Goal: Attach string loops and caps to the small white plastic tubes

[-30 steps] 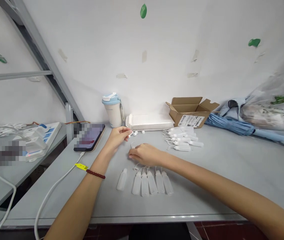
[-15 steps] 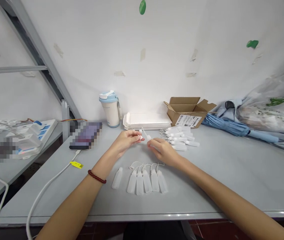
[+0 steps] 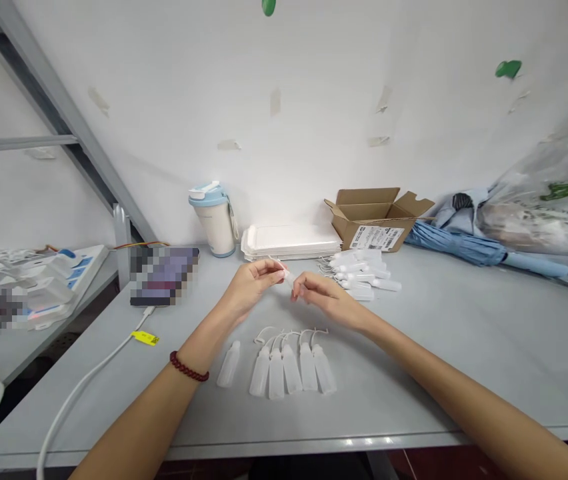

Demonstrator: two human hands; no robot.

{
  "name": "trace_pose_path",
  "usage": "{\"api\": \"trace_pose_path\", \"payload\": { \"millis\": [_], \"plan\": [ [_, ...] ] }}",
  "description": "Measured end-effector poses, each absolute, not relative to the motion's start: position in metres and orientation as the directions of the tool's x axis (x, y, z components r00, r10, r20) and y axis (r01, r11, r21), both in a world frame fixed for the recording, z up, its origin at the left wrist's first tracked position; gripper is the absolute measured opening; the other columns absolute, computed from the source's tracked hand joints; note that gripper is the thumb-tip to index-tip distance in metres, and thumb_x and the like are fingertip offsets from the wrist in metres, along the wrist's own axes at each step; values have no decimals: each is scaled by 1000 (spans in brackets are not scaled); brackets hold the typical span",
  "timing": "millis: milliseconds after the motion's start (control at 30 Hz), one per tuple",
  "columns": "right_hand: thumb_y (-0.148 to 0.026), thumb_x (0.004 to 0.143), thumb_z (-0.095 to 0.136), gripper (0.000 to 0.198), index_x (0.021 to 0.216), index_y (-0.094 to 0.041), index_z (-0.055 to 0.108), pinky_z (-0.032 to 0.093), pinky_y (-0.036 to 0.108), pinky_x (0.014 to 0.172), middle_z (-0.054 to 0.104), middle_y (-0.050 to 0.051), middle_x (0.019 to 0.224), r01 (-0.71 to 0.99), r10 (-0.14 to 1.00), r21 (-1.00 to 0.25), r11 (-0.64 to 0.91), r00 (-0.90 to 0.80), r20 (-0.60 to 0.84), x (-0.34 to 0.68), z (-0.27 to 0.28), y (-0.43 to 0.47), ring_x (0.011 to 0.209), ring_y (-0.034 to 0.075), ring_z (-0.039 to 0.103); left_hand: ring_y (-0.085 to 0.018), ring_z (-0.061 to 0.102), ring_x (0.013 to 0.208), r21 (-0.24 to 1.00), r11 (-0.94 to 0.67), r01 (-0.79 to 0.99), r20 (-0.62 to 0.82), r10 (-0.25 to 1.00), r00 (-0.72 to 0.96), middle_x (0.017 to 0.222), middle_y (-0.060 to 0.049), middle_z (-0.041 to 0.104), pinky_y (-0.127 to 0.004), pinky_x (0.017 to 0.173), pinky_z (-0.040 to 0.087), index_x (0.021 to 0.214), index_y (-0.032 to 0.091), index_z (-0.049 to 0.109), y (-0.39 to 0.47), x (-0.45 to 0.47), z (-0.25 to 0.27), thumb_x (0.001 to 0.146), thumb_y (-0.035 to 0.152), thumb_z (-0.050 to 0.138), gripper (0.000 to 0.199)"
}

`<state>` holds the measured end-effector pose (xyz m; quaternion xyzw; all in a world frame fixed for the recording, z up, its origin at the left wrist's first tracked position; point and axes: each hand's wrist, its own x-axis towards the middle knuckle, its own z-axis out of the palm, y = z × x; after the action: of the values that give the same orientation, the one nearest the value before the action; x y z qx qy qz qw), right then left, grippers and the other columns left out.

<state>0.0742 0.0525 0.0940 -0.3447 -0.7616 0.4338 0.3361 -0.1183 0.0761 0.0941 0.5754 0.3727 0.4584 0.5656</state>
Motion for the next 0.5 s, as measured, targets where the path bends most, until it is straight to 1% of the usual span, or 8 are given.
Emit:
{"api": "trace_pose_path", "payload": {
  "millis": [133, 200, 267, 400, 500],
  "plan": [
    [-29, 86, 47, 8, 84, -21, 49, 31, 27, 62, 61, 0, 79, 64, 869, -984, 164, -482, 113, 79, 99, 56, 61, 11, 38, -16, 56, 86, 993, -119, -24, 121, 953, 278, 88, -4, 65, -30, 84, 42, 80, 15, 68, 73, -116, 98, 66, 30, 73, 21],
    [-31, 83, 51, 10, 85, -22, 45, 30, 26, 60, 59, -1, 73, -9, 878, -999, 53, -476, 51, 80, 100, 57, 58, 11, 35, -17, 57, 86, 991, -133, 2, 128, 956, 264, 86, -4, 66, -31, 84, 42, 79, 15, 68, 71, -113, 101, 65, 30, 74, 21],
    [-33, 81, 53, 15, 84, -23, 43, 28, 26, 59, 56, -3, 69, -61, 878, -998, -23, -478, 9, 80, 100, 57, 57, 10, 34, -18, 58, 85, 989, -147, 19, 138, 960, 243, 85, -4, 66, -32, 84, 43, 78, 15, 68, 68, -111, 103, 64, 31, 75, 22],
    [-35, 81, 53, 18, 83, -22, 40, 24, 24, 55, 48, -5, 63, -101, 877, -993, -63, -481, -6, 80, 100, 56, 54, 9, 30, -18, 59, 85, 989, -147, 16, 139, 963, 232, 85, -4, 67, -32, 85, 43, 78, 15, 68, 66, -109, 104, 63, 29, 75, 21],
    [-36, 84, 51, 18, 82, -23, 38, 21, 23, 52, 42, -7, 59, -112, 867, -991, -75, -499, -9, 81, 101, 55, 52, 8, 27, -17, 59, 89, 991, -125, -38, 130, 960, 246, 89, -4, 67, -31, 88, 43, 81, 16, 69, 67, -111, 102, 63, 28, 76, 23]
  ]
}}
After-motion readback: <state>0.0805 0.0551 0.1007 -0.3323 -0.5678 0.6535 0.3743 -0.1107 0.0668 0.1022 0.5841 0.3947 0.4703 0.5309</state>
